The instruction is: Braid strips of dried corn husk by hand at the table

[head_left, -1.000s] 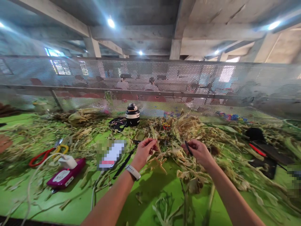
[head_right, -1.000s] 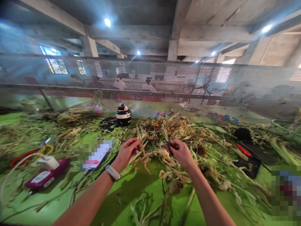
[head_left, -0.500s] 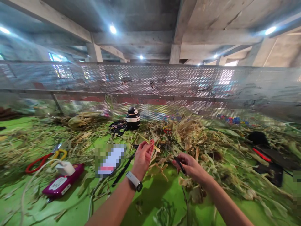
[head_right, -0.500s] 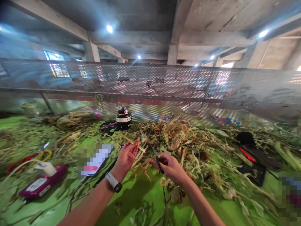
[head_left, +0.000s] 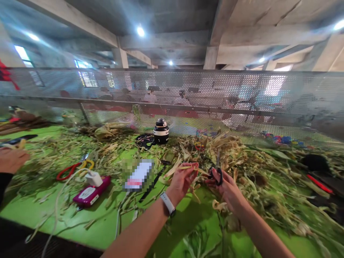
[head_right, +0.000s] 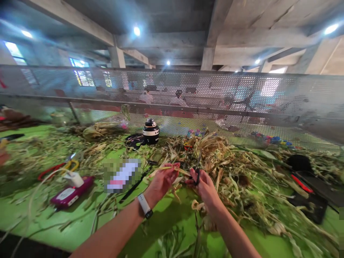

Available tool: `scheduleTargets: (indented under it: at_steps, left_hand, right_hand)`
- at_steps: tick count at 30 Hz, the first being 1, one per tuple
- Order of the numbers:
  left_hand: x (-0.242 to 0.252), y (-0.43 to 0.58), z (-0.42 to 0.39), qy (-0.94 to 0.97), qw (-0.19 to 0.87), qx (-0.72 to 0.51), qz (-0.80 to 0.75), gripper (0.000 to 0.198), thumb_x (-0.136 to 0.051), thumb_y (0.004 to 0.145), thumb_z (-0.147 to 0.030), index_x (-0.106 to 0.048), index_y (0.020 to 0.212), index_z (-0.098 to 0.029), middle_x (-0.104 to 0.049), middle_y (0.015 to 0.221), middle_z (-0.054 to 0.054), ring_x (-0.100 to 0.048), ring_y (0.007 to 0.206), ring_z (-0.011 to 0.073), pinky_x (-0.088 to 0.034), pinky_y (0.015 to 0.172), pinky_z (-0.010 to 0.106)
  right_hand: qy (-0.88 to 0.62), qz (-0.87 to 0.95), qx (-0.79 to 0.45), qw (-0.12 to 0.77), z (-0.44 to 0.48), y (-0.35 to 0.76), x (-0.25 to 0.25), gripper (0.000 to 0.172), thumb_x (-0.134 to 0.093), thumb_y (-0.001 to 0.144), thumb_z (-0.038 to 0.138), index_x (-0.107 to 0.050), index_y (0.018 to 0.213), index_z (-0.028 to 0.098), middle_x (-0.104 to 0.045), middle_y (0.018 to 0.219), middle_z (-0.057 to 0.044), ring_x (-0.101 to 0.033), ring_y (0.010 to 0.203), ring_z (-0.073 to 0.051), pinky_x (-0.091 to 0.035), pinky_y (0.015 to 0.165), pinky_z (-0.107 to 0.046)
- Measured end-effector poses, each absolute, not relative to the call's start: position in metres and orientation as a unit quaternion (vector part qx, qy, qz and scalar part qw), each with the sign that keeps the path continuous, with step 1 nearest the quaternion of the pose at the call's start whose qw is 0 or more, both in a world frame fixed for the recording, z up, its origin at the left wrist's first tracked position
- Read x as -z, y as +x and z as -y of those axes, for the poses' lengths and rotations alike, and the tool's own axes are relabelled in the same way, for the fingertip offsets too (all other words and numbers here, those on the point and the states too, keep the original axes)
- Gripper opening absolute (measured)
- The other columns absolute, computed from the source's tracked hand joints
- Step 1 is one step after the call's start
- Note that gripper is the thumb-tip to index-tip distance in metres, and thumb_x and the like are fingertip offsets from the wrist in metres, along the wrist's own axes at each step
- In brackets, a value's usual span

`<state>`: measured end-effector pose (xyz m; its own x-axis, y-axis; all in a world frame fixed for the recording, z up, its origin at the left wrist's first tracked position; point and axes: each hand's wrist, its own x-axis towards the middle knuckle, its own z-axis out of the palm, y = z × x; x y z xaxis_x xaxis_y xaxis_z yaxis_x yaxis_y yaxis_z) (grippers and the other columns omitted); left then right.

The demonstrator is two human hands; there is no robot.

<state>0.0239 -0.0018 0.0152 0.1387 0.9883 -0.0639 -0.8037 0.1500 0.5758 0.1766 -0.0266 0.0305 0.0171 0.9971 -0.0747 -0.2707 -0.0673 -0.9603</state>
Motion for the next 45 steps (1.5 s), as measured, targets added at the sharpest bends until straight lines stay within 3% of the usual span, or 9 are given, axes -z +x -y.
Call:
scheduleTargets:
  at_steps: [3, 9, 15, 22, 26, 32, 35, 40, 45]
  left_hand:
    - [-0.01, 0.023, 0.001, 0.282, 0.696, -0.605, -0.266, 0.026, -0.078, 0.055, -0.013, -0.056, 0.069, -0.015, -0.07, 0.087, 0.004, -0.065, 0.074, 0.0133, -0.052, 0.064, 0.022]
    - [-0.001, 0.027, 0.005, 0.439, 0.639, -0.533, -0.34, 0.027, -0.078, 0.058, -0.03, -0.065, 0.076, -0.013, -0.065, 0.065, 0.001, -0.058, 0.056, 0.0088, -0.046, 0.053, 0.019]
    - [-0.009, 0.025, 0.006, 0.46, 0.61, -0.54, -0.352, 0.032, -0.078, 0.057, -0.035, -0.068, 0.077, -0.012, -0.065, 0.064, 0.002, -0.059, 0.057, 0.0108, -0.047, 0.056, 0.021]
    - [-0.01, 0.023, 0.001, 0.416, 0.612, -0.586, -0.331, 0.03, -0.08, 0.054, -0.032, -0.067, 0.074, -0.013, -0.067, 0.068, 0.003, -0.061, 0.057, 0.0109, -0.048, 0.056, 0.022]
    - [-0.012, 0.024, 0.002, 0.36, 0.655, -0.591, -0.303, 0.03, -0.082, 0.052, -0.029, -0.068, 0.074, -0.013, -0.067, 0.066, 0.002, -0.06, 0.057, 0.0094, -0.047, 0.056, 0.02]
    - [-0.012, 0.024, 0.006, 0.341, 0.751, -0.495, -0.275, 0.033, -0.084, 0.049, -0.022, -0.07, 0.076, -0.01, -0.069, 0.071, 0.006, -0.063, 0.062, 0.0119, -0.051, 0.064, 0.022]
    - [-0.01, 0.022, 0.002, 0.349, 0.734, -0.519, -0.265, 0.03, -0.084, 0.049, -0.018, -0.07, 0.074, -0.01, -0.07, 0.07, 0.005, -0.063, 0.063, 0.0114, -0.052, 0.067, 0.021]
    - [-0.012, 0.017, -0.004, 0.306, 0.703, -0.566, -0.302, 0.027, -0.08, 0.055, -0.018, -0.067, 0.078, -0.012, -0.071, 0.072, 0.005, -0.066, 0.066, 0.0124, -0.051, 0.058, 0.018]
    - [-0.017, 0.015, -0.006, 0.321, 0.634, -0.645, -0.28, 0.031, -0.08, 0.055, -0.022, -0.063, 0.08, -0.015, -0.07, 0.073, 0.003, -0.066, 0.067, 0.0131, -0.052, 0.064, 0.022]
  right_hand:
    - [-0.463, 0.416, -0.55, 0.557, 0.026, 0.178, -0.033, 0.051, -0.08, 0.048, 0.052, -0.057, 0.077, 0.017, -0.064, 0.07, 0.0, -0.063, 0.061, -0.016, -0.049, 0.057, -0.026]
    - [-0.491, 0.485, -0.493, 0.53, 0.027, 0.175, -0.035, 0.055, -0.081, 0.045, 0.05, -0.058, 0.081, 0.016, -0.067, 0.075, -0.003, -0.064, 0.067, -0.019, -0.05, 0.058, -0.027]
    - [-0.468, 0.493, -0.45, 0.579, 0.027, 0.179, -0.038, 0.048, -0.077, 0.053, 0.052, -0.059, 0.081, 0.017, -0.067, 0.076, -0.003, -0.061, 0.061, -0.015, -0.05, 0.06, -0.026]
    - [-0.359, 0.472, -0.531, 0.605, 0.026, 0.188, -0.035, 0.033, -0.073, 0.065, 0.045, -0.064, 0.083, 0.018, -0.067, 0.081, -0.002, -0.062, 0.061, -0.012, -0.052, 0.063, -0.025]
    - [-0.35, 0.497, -0.529, 0.593, 0.027, 0.19, -0.034, 0.032, -0.073, 0.066, 0.042, -0.064, 0.085, 0.019, -0.067, 0.081, -0.003, -0.063, 0.066, -0.014, -0.053, 0.067, -0.027]
    - [-0.36, 0.532, -0.498, 0.582, 0.024, 0.186, -0.029, 0.034, -0.076, 0.061, 0.04, -0.064, 0.085, 0.02, -0.066, 0.079, -0.002, -0.063, 0.079, -0.017, -0.05, 0.076, -0.029]
    - [-0.387, 0.524, -0.477, 0.59, 0.02, 0.186, -0.025, 0.038, -0.077, 0.058, 0.043, -0.063, 0.084, 0.019, -0.064, 0.079, -0.001, -0.062, 0.073, -0.016, -0.05, 0.07, -0.029]
    - [-0.433, 0.494, -0.439, 0.613, 0.018, 0.189, -0.026, 0.041, -0.076, 0.057, 0.048, -0.059, 0.08, 0.018, -0.063, 0.077, 0.0, -0.057, 0.06, -0.011, -0.048, 0.062, -0.025]
    - [-0.489, 0.558, -0.429, 0.516, 0.026, 0.184, -0.036, 0.04, -0.071, 0.061, 0.05, -0.058, 0.076, 0.015, -0.061, 0.067, 0.0, -0.053, 0.053, -0.009, -0.044, 0.055, -0.023]
